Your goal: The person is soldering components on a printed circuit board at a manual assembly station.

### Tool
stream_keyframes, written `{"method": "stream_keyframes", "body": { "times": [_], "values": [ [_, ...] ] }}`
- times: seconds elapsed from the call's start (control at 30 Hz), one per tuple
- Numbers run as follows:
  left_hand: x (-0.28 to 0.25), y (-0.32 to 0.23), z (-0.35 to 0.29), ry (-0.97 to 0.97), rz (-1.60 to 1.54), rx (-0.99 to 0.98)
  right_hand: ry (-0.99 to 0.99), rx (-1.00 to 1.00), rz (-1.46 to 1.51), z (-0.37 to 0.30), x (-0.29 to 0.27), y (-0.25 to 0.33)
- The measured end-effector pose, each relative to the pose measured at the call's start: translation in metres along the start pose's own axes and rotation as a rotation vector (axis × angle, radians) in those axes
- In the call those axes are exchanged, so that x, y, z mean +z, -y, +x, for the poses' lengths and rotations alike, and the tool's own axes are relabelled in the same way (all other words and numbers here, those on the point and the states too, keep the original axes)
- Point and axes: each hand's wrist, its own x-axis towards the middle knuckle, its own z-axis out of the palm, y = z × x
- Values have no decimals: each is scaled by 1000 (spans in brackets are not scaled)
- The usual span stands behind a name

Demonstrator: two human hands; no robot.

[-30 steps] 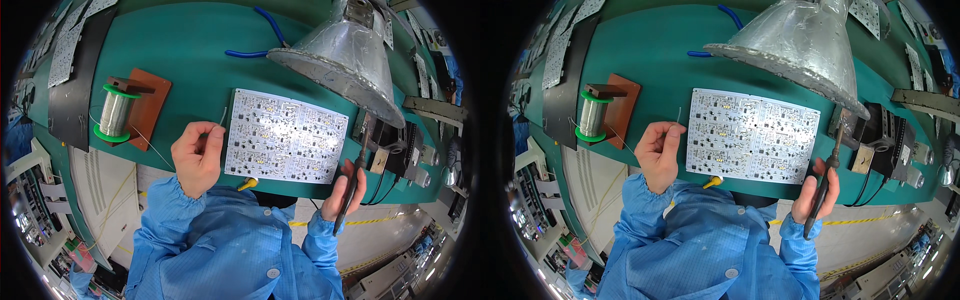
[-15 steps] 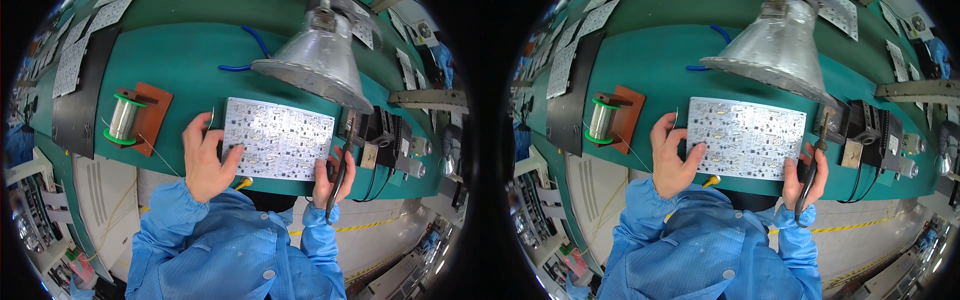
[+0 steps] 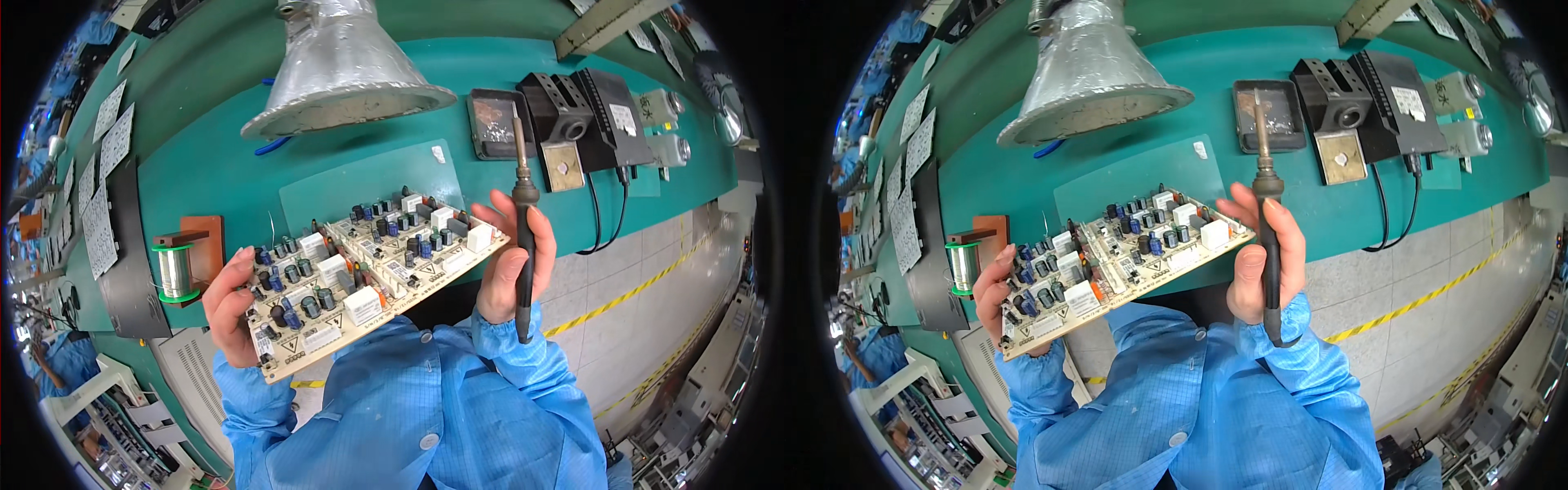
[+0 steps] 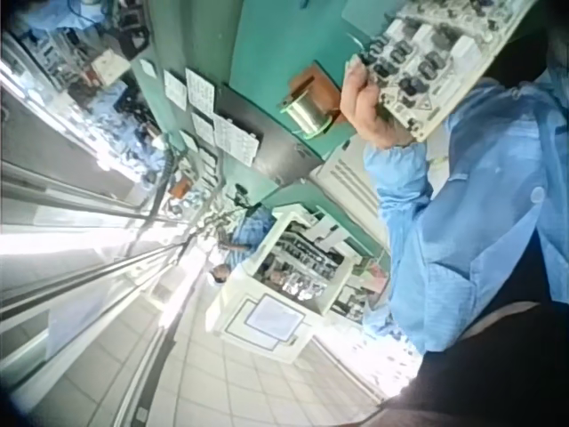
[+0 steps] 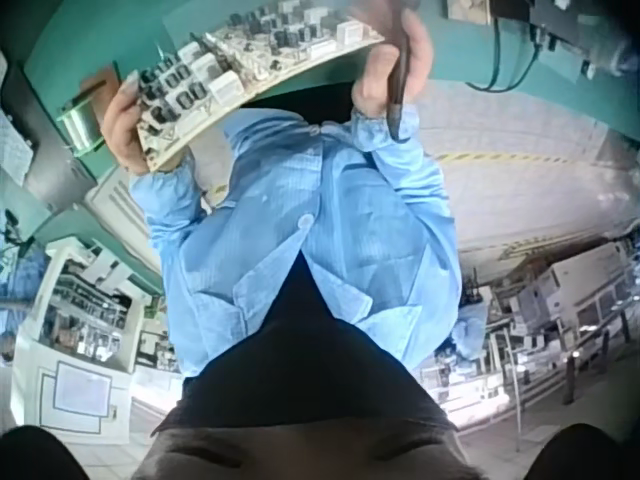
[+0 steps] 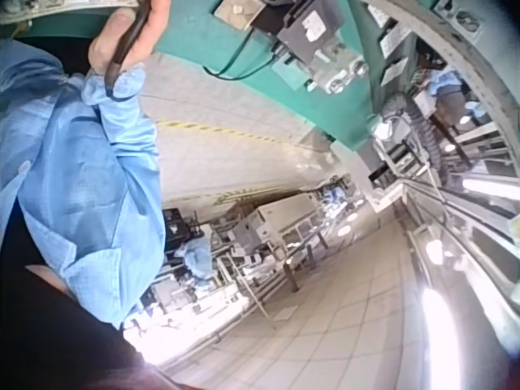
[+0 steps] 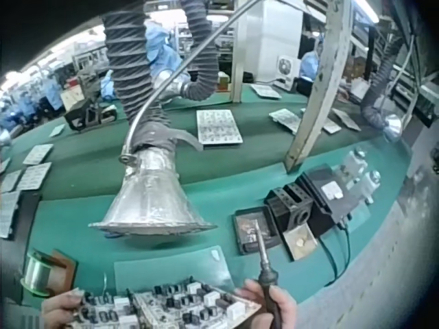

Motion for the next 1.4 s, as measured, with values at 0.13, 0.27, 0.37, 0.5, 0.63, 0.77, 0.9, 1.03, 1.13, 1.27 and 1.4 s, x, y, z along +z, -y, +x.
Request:
{"method": "stream_keyframes", "body": {
  "times": [0.13,0.27,0.37,0.5,0.63,0.77,0.9,1.03,1.13,1.27,1.4],
  "values": [
    [0,-9,6,17,-12,-23,253,-287,-303,10,-15,2],
    [4,-18,13,4,-24,-30,278,-295,-406,16,-19,9],
    [8,-26,17,10,-20,-35,287,-264,-431,17,-21,11],
    [11,-34,22,21,-9,-14,274,-237,-454,14,-27,12],
    [9,-37,29,55,104,24,321,-251,-469,8,-31,7],
    [14,-46,26,33,25,-31,222,-251,-374,3,-30,0],
    [15,-49,24,24,37,-10,225,-221,-341,2,-33,0],
    [14,-41,26,26,34,33,229,-207,-365,3,-28,6],
    [13,-33,24,3,61,39,249,-220,-414,6,-22,13],
    [11,-27,17,-32,52,-93,289,-221,-478,11,-14,19],
    [6,-20,11,-43,3,-131,281,-208,-480,14,-8,21]
  ]
}}
